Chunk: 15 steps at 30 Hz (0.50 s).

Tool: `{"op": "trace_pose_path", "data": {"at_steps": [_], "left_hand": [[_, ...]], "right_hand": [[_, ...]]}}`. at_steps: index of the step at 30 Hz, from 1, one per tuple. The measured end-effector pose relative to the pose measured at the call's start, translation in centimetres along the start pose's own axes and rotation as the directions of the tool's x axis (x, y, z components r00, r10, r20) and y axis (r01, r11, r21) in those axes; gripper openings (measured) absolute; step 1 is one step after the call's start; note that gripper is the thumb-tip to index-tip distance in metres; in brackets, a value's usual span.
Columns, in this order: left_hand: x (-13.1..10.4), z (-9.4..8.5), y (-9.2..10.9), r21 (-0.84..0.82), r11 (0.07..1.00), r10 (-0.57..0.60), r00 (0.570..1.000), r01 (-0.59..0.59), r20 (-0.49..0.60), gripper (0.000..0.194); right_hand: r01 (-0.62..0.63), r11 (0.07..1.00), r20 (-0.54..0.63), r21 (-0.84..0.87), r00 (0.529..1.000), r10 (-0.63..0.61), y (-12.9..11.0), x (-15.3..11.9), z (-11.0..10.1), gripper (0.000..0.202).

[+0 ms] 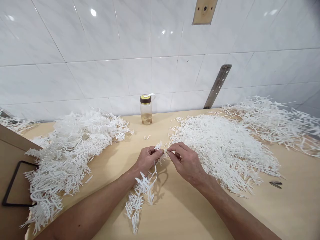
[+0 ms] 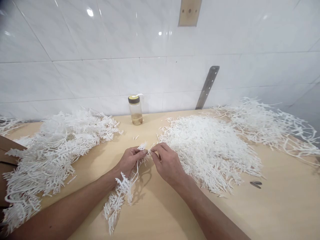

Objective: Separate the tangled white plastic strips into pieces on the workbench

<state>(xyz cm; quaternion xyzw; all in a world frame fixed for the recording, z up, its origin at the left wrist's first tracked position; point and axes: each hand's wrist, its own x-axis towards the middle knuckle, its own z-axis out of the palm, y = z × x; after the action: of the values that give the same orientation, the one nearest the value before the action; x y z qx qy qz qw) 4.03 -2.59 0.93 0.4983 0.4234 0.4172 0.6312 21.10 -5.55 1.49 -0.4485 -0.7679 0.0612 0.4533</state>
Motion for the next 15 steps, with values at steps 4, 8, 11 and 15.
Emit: {"op": "trace_pose_path", "data": {"at_steps": [4,8,11,15], "left_hand": [[0.2,-0.2,-0.3,-0.002,1.0,0.015,0.999,-0.015,0.041,0.041],[0.5,-0.5,-0.8,0.024,0.999,0.019,0.997,-0.021,0.073,0.039],[0.6,-0.6,-1.0,0.03,0.999,0.024,0.998,-0.026,0.06,0.039],[0.7,-0.8,-1.1,0.044,0.998,0.041,0.997,-0.044,0.068,0.039]], "right_hand": [[-0.006,1.0,0.023,-0.016,1.0,0.006,0.7,-0.2,0.2,0.012],[-0.026,1.0,0.061,0.013,0.998,0.025,0.8,-0.2,0.2,0.014],[-0.056,0.998,0.072,0.032,0.996,0.054,0.6,-0.2,0.2,0.013],[-0.085,0.996,0.067,0.041,0.994,0.082,0.5,-0.1,0.1,0.012]]}}
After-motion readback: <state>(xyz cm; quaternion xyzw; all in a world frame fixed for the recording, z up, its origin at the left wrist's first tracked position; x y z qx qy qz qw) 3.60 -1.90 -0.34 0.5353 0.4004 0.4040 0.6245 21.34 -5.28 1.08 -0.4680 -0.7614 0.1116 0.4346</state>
